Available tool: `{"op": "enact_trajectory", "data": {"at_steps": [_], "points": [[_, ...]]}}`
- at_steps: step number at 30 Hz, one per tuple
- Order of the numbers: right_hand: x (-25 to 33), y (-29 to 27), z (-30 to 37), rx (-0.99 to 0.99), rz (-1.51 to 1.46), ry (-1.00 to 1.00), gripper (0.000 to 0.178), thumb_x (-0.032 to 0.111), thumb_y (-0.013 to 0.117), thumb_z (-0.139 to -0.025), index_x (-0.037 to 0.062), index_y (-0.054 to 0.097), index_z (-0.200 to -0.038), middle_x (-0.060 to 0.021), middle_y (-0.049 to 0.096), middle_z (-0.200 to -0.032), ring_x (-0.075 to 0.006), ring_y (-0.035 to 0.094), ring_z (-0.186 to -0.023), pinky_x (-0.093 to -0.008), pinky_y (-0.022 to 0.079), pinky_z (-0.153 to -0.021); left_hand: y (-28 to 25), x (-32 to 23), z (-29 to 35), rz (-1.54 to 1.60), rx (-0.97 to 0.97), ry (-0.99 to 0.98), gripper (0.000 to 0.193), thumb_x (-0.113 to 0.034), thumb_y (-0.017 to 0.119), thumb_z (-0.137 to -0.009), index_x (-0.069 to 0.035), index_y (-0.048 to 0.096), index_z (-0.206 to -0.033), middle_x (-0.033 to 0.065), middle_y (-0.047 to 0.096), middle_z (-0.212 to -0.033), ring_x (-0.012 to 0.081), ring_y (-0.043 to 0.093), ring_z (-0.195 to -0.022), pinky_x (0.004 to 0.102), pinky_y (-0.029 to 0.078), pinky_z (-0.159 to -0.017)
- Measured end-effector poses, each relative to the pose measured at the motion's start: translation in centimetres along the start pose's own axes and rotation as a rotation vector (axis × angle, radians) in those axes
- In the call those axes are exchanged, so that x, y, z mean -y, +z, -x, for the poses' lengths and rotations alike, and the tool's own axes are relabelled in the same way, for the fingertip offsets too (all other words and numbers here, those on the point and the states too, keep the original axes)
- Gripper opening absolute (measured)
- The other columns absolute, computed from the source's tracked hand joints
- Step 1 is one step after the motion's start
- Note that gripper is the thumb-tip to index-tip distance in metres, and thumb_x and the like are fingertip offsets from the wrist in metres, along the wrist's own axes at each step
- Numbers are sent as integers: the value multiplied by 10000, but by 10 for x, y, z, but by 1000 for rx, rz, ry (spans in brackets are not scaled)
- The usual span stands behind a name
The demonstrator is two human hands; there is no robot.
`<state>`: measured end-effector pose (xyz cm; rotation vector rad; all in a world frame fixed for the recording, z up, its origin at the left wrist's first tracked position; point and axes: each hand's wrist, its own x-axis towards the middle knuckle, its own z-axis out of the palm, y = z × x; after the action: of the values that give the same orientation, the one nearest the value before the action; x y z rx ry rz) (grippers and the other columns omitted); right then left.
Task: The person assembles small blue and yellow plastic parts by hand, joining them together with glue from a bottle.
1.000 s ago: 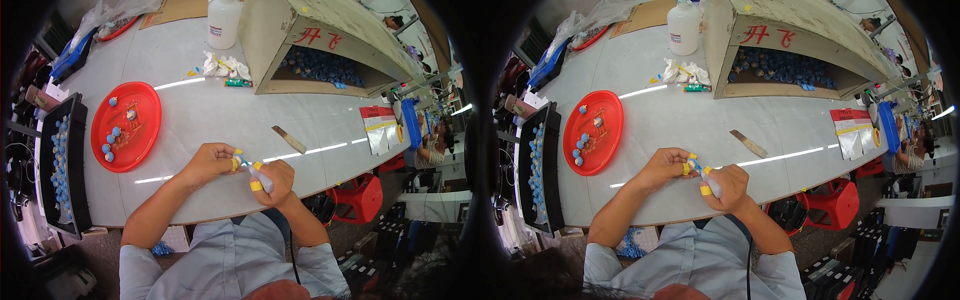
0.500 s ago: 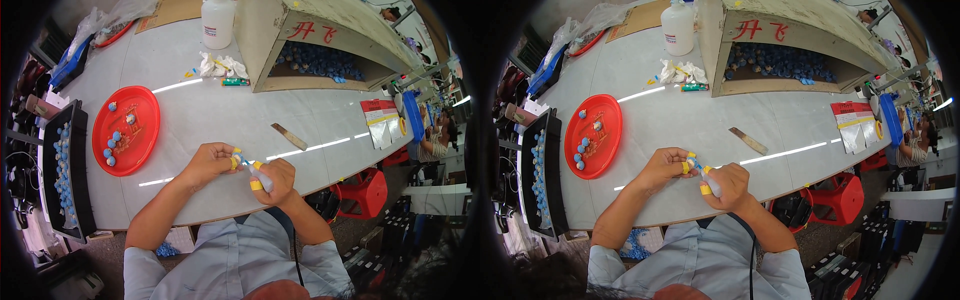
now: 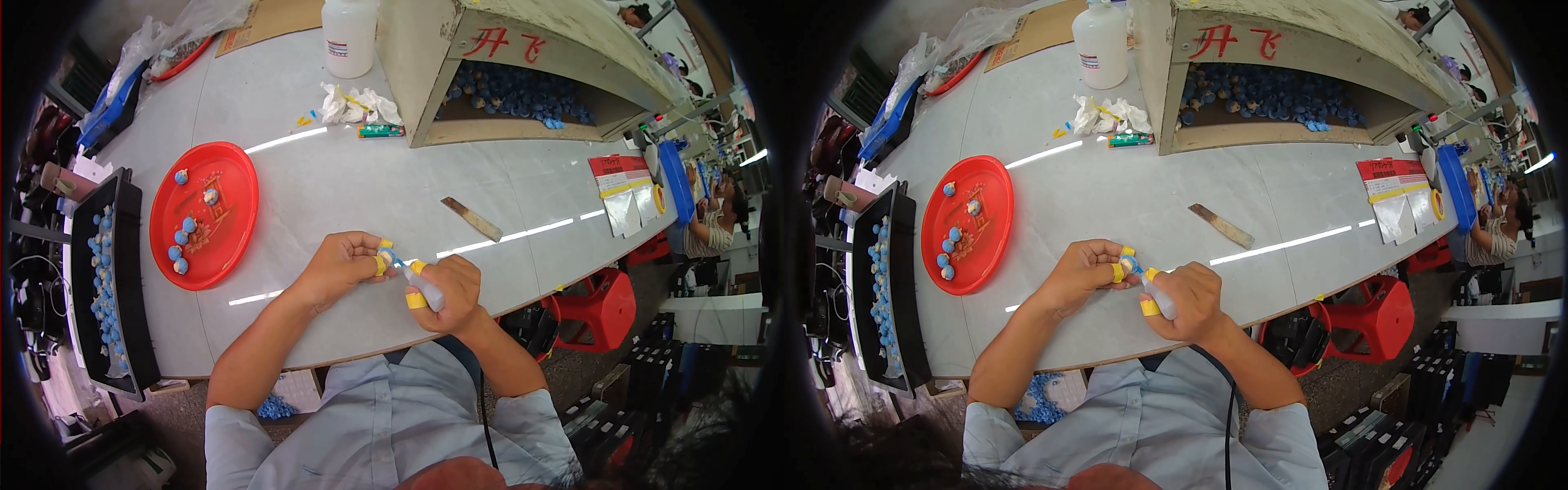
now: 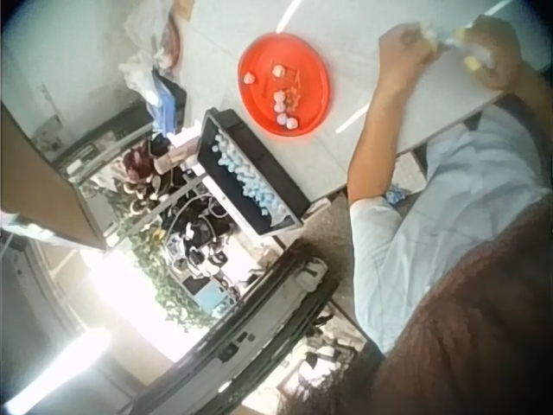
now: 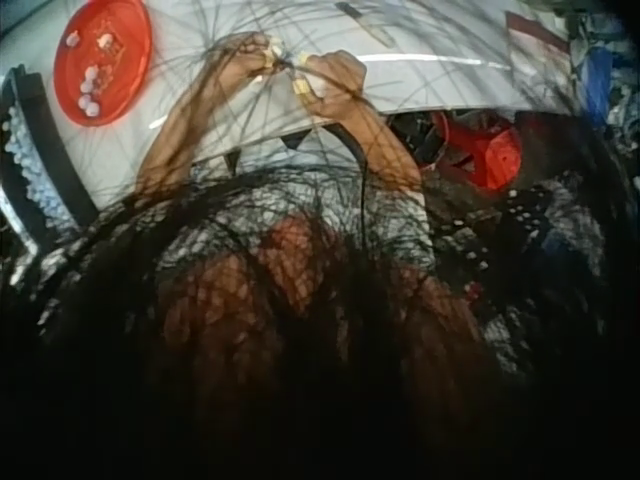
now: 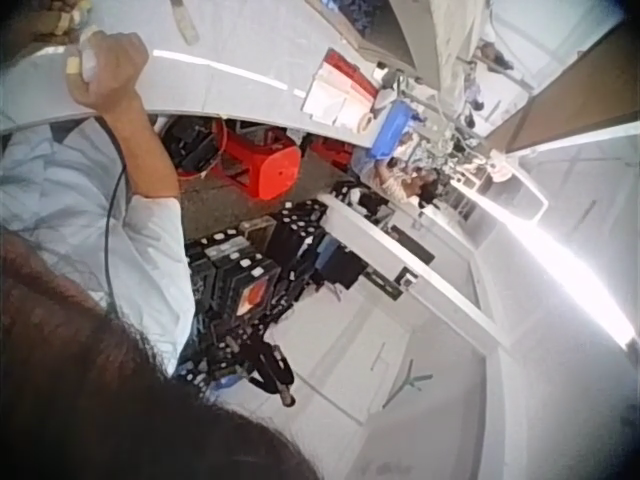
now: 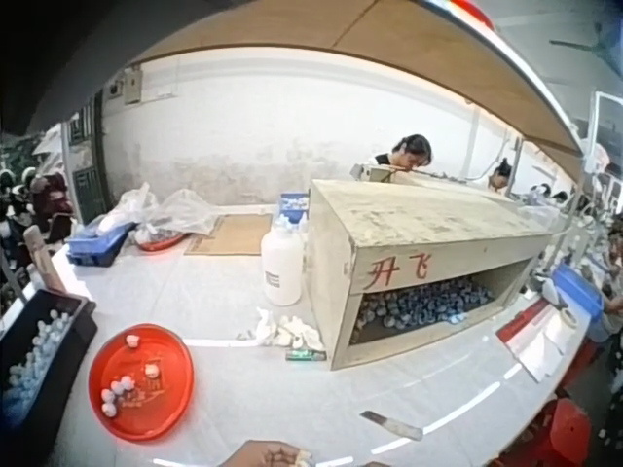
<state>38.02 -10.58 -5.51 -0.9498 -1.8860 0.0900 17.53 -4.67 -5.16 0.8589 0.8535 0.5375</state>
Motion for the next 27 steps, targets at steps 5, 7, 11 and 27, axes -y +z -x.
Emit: {"op": "enact_trajectory", "data": {"at_steps": [5,7,11,27], "points": [[2,-2,0,-11,-23,4,269,69,746,-650,14,605,-872,-74,554,-620,-233,508,-475,-322,405,-484,1,-3,1,-2,-14,-17,301,-39,630,-883,90,585,-1152,132,667,-1015,207,691,-936,256,558,-797],[3,0,0,-9,-20,8,270,68,744,-651,14,604,-875,-73,556,-621,-235,507,-474,-323,406,-484,0,-2,1,11,-12,-6,316,-53,645,-885,88,580,-1161,135,665,-1017,207,690,-938,258,560,-800],[1,-2,3,-54,-71,10,266,67,738,-663,7,607,-887,-79,567,-635,-236,499,-467,-319,401,-481,0,-3,2,20,-19,6,321,-53,647,-885,84,577,-1166,134,663,-1027,210,690,-940,260,562,-802],[-97,-121,30,-384,-45,834,298,32,665,-858,-34,545,-1122,-116,652,-1043,-139,607,-908,-270,466,-847,0,-11,7,83,-74,-37,274,-43,608,-878,2,552,-1143,142,658,-1092,219,683,-954,274,569,-798]]}}
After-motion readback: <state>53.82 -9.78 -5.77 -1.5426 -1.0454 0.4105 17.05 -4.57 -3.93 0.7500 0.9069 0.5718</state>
